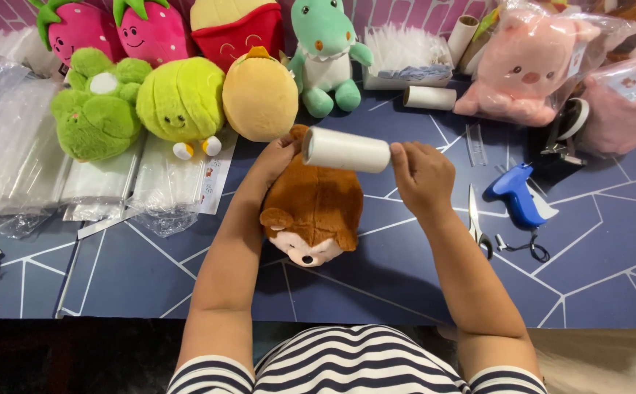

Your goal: Cleaning a plush toy with a lint roller and trimming loose threads with scissors to prepare it for packaging.

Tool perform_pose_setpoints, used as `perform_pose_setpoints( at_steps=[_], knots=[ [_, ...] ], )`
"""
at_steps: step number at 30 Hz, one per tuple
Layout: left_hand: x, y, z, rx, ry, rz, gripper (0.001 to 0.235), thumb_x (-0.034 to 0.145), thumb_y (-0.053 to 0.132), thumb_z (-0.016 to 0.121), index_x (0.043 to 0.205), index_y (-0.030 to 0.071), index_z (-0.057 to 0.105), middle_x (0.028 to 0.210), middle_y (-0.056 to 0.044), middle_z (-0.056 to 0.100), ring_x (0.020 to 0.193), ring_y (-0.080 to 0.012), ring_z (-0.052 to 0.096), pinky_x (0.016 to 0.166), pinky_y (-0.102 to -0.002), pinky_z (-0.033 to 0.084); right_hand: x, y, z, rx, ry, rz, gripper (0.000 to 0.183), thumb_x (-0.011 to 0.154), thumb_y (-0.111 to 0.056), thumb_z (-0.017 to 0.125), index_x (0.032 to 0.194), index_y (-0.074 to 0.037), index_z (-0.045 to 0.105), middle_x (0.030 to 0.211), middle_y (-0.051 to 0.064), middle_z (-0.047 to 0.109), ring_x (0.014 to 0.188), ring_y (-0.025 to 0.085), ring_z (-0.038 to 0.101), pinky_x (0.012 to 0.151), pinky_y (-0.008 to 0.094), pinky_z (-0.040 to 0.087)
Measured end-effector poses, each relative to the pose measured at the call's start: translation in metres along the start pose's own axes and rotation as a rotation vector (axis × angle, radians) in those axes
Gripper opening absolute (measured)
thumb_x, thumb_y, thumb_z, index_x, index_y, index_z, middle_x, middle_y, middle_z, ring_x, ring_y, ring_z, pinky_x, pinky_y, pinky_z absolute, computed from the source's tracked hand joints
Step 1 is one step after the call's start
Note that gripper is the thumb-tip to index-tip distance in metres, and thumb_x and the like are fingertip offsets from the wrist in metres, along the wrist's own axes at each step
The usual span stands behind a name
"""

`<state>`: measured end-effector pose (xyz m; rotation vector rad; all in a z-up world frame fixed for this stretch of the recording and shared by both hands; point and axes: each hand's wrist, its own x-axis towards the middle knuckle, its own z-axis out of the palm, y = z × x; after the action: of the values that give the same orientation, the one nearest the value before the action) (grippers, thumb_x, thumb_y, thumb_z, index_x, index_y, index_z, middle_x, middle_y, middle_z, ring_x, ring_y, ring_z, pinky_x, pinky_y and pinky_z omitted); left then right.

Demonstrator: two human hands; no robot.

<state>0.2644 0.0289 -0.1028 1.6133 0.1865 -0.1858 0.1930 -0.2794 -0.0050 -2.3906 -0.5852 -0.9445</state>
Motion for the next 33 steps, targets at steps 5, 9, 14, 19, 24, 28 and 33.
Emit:
perform_pose_setpoints(
  at_steps=[5,9,14,19,24,28,33],
  knots=[
    [-0.014,0.008,0.009,-0.138,0.075,0.066,0.037,0.095,0.045,0.070,0.114,0.013,0.071,0.094,-0.009,0.072,0.088,-0.0223,0.071,0.082,-0.039,0.057,0.009,-0.009,0.029,-0.184,0.143,-0.191,0.062,0.111,-0.036,0.053,0.052,-0.021,0.042,0.044,-0.003,0.039,0.041,0.015,0.044,0.045,0.022,0.035],
    [-0.038,0.033,0.002,-0.210,0.099,-0.004,0.035,0.096,0.044,0.069,0.080,0.012,0.069,0.061,-0.003,0.060,0.055,-0.0133,0.057,0.063,-0.034,0.052,-0.010,-0.010,0.045,-0.251,0.084,-0.313,0.058,0.106,-0.029,0.051,0.049,-0.021,0.045,0.041,-0.004,0.041,0.037,0.012,0.043,0.041,0.020,0.034],
    [-0.035,0.039,0.001,-0.128,0.082,0.038,0.030,0.098,0.039,0.061,0.080,0.014,0.063,0.063,-0.002,0.051,0.059,-0.0127,0.051,0.068,-0.032,0.049,-0.043,-0.020,0.019,-0.014,0.084,-0.409,0.052,0.102,-0.023,0.054,0.051,-0.017,0.047,0.046,0.000,0.041,0.040,0.017,0.045,0.044,0.024,0.040],
    [-0.047,0.050,0.002,-0.092,0.074,0.055,0.036,0.102,0.047,0.056,0.084,0.016,0.061,0.063,0.000,0.052,0.060,-0.0118,0.053,0.070,-0.032,0.051,-0.062,-0.022,-0.002,0.067,0.062,-0.436,0.053,0.099,-0.025,0.056,0.048,-0.018,0.045,0.044,-0.002,0.039,0.039,0.016,0.041,0.045,0.023,0.039],
    [-0.044,0.044,0.004,-0.144,0.062,0.088,0.029,0.100,0.040,0.058,0.102,0.011,0.065,0.080,-0.006,0.063,0.080,-0.0173,0.064,0.083,-0.037,0.053,-0.014,-0.012,0.000,-0.083,0.141,-0.262,0.061,0.105,-0.018,0.053,0.046,-0.019,0.038,0.042,-0.001,0.034,0.036,0.018,0.035,0.040,0.025,0.032],
    [-0.043,0.039,0.005,-0.130,0.104,0.095,0.043,0.104,0.039,0.051,0.128,0.005,0.062,0.111,-0.014,0.069,0.107,-0.0239,0.065,0.096,-0.046,0.051,0.020,-0.011,0.033,-0.182,0.205,-0.285,0.059,0.105,-0.019,0.058,0.048,-0.018,0.039,0.043,0.001,0.034,0.037,0.019,0.038,0.040,0.026,0.032],
    [-0.047,0.045,0.011,-0.392,0.061,0.057,0.051,0.105,0.041,0.056,0.139,0.004,0.054,0.116,-0.016,0.067,0.114,-0.0262,0.065,0.102,-0.044,0.049,0.003,-0.018,0.052,-0.194,0.099,-0.337,0.053,0.099,-0.023,0.058,0.049,-0.016,0.043,0.044,0.004,0.043,0.039,0.023,0.048,0.041,0.029,0.038]
  ],
)
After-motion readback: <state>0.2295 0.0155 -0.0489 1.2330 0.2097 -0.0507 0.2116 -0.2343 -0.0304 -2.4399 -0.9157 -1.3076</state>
